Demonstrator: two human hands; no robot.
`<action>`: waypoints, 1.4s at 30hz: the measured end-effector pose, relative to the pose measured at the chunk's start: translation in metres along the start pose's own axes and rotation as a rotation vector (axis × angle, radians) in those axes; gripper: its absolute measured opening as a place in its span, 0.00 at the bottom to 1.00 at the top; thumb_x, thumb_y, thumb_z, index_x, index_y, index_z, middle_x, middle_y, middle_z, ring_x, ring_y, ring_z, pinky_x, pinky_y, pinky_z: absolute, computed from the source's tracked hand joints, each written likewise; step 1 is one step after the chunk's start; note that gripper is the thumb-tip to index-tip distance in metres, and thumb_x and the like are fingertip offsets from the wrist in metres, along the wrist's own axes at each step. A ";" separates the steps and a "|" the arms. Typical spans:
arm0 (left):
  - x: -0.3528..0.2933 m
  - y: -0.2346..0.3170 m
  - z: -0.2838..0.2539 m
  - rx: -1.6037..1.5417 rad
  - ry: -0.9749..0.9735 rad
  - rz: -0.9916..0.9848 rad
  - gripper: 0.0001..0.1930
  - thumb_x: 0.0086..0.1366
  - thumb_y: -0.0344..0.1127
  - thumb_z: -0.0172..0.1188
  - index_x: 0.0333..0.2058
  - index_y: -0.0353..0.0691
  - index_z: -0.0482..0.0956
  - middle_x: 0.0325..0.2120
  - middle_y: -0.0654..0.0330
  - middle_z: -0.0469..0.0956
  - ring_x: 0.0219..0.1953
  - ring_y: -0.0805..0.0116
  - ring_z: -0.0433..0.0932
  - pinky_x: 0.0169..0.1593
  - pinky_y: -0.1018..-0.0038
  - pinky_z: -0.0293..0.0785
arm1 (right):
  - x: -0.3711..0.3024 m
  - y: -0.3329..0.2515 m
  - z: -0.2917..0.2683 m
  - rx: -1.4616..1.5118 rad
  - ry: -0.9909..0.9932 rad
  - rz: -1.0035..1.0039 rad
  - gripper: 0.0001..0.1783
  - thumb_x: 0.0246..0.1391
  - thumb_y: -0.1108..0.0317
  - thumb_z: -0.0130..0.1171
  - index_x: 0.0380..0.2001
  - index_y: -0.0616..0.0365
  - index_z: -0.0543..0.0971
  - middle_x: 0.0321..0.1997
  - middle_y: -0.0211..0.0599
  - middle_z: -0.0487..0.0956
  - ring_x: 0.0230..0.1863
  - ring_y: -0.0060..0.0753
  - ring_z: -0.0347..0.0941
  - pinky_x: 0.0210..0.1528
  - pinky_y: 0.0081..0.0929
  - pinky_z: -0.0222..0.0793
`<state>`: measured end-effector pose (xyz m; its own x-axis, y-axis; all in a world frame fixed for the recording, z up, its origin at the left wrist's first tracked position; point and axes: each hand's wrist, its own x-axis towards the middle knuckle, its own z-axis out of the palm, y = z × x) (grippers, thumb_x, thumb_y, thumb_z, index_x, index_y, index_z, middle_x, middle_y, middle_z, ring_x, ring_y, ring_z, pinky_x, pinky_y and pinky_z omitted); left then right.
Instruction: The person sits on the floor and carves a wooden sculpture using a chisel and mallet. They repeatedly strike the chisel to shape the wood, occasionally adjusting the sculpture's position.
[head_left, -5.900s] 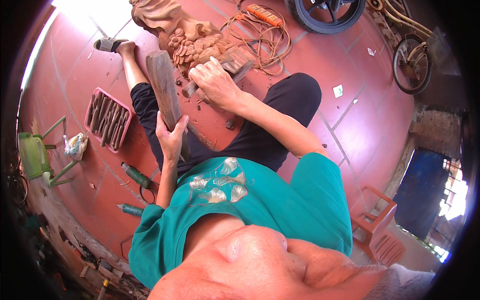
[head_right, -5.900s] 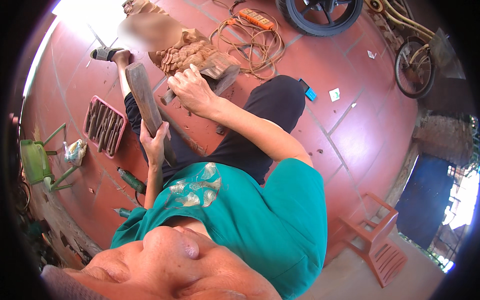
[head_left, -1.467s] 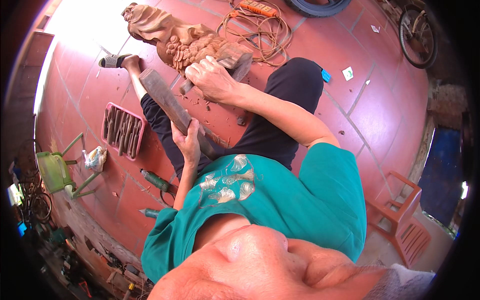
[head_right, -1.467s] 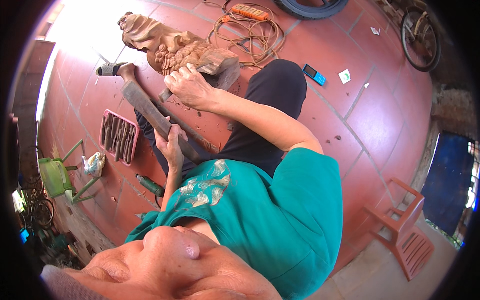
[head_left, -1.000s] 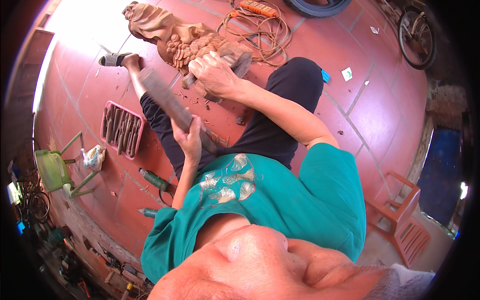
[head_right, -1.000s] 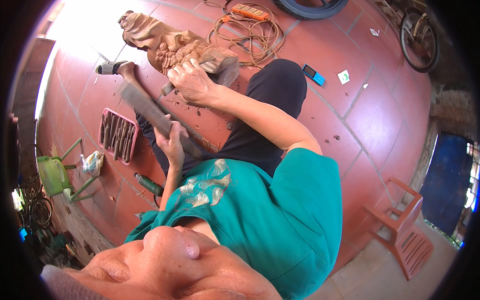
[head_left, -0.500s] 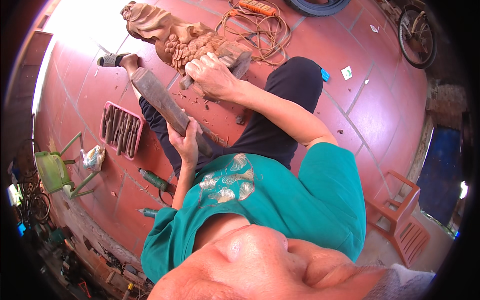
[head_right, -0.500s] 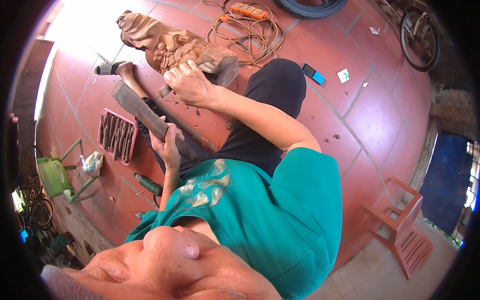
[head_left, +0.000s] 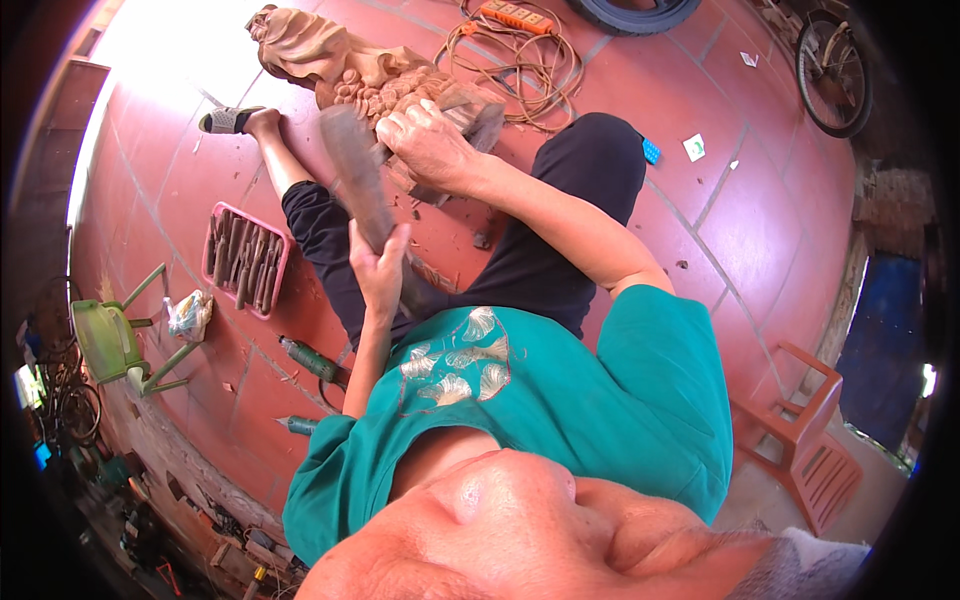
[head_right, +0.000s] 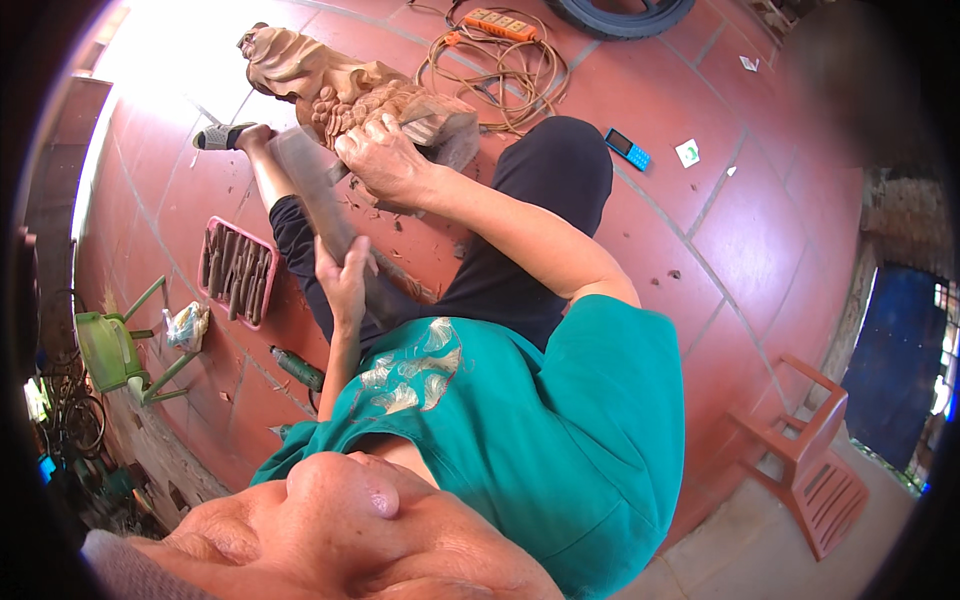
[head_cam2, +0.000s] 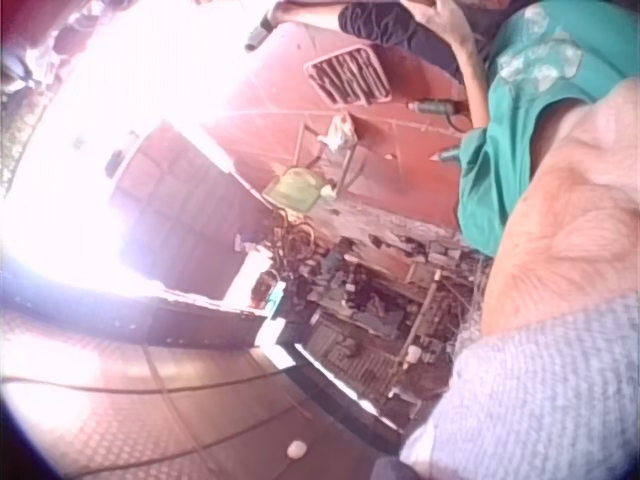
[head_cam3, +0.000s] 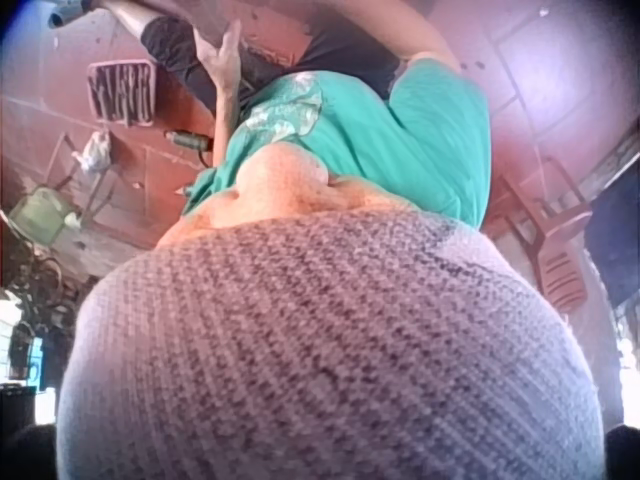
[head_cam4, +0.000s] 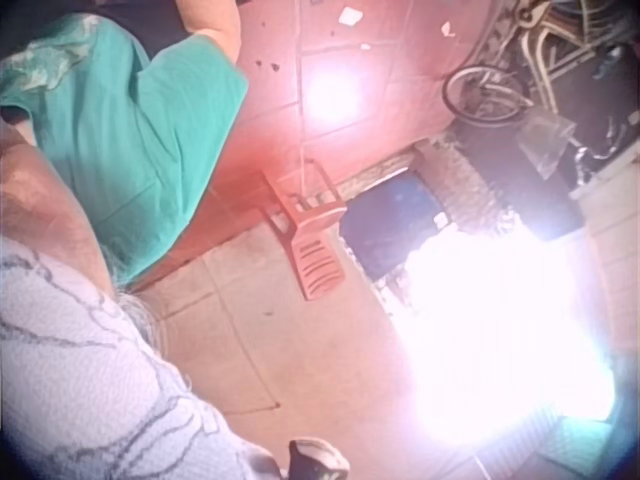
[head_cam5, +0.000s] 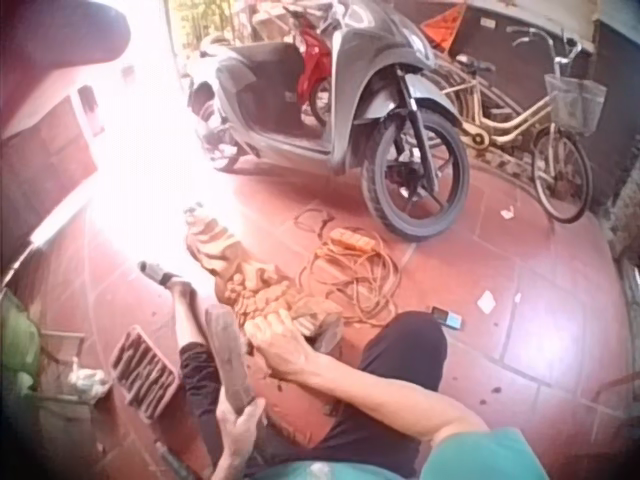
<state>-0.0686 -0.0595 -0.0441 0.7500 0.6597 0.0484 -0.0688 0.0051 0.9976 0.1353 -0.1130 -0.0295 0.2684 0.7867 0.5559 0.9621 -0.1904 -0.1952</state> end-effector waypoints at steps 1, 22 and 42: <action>0.002 0.001 -0.001 0.086 -0.051 -0.065 0.17 0.68 0.28 0.59 0.53 0.33 0.68 0.28 0.60 0.74 0.23 0.73 0.74 0.26 0.76 0.72 | 0.001 0.001 0.000 0.004 -0.005 0.007 0.10 0.46 0.73 0.58 0.34 0.57 0.74 0.33 0.40 0.77 0.39 0.44 0.75 0.45 0.40 0.69; 0.004 -0.020 -0.007 -0.100 0.000 -0.024 0.16 0.71 0.31 0.58 0.53 0.34 0.68 0.26 0.62 0.73 0.21 0.74 0.72 0.24 0.77 0.72 | 0.001 -0.001 0.000 -0.024 0.008 -0.002 0.09 0.46 0.73 0.59 0.34 0.57 0.74 0.34 0.41 0.77 0.40 0.45 0.75 0.46 0.40 0.68; 0.006 -0.013 -0.001 -0.216 0.103 0.032 0.15 0.72 0.35 0.58 0.52 0.35 0.69 0.24 0.62 0.72 0.20 0.73 0.72 0.24 0.76 0.72 | 0.002 -0.002 0.006 -0.073 0.021 -0.022 0.10 0.46 0.71 0.59 0.35 0.56 0.74 0.34 0.40 0.77 0.39 0.44 0.75 0.46 0.40 0.67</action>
<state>-0.0645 -0.0549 -0.0566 0.6748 0.7352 0.0633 -0.2385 0.1362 0.9616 0.1337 -0.1080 -0.0327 0.2472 0.7789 0.5763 0.9685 -0.2161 -0.1234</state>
